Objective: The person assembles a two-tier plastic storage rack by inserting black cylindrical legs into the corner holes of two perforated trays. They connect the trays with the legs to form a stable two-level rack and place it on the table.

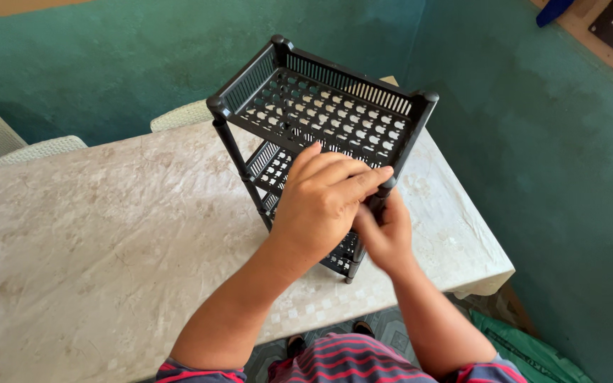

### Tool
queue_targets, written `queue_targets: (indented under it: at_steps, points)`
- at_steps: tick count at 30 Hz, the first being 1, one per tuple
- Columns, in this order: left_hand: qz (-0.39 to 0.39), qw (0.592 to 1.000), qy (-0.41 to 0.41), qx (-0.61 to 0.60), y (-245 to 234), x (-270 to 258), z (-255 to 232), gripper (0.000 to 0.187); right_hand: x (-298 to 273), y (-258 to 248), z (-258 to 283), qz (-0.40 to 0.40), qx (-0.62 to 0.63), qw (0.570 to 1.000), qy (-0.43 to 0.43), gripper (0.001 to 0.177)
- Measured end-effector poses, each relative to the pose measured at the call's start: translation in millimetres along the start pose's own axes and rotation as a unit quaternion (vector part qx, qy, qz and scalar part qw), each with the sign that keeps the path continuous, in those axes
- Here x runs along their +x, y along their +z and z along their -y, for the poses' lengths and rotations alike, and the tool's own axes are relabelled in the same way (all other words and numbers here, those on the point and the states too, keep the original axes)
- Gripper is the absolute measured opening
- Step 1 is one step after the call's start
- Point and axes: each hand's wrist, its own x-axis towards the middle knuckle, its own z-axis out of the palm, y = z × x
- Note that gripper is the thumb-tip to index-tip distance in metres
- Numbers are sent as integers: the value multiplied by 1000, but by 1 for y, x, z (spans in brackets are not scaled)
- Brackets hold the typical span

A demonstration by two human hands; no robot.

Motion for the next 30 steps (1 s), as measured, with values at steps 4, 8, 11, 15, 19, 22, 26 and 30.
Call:
queue_targets:
  at_steps: [4, 8, 11, 15, 19, 22, 26, 30]
  points:
    - [-4, 1000, -7, 2, 3, 0, -3, 32, -1, 10, -9, -106, -42, 993, 7, 8]
    - [1, 1000, -25, 0, -2, -1, -2, 26, 14, -8, -27, 15, 123, 978, 165, 15]
    - [-2, 1000, -29, 11, -5, -1, -1, 27, 22, -21, -26, 93, 185, 956, 206, 15]
    - [-3, 999, -22, 25, -3, -3, -5, 28, 9, -7, -2, -6, -32, 990, 134, 13]
    - [9, 999, -23, 21, -3, -2, -6, 29, 6, 16, 16, -105, -6, 993, 49, 16]
    - [3, 999, -21, 30, -2, -1, -6, 29, 3, 15, 4, -93, -29, 994, 40, 10]
    - [5, 999, -28, 16, -1, 0, -4, 30, 0, -7, -34, -54, 101, 988, 107, 19]
    - [-1, 1000, -21, 22, -1, -1, -4, 30, 6, -30, -50, 53, 264, 952, 144, 20]
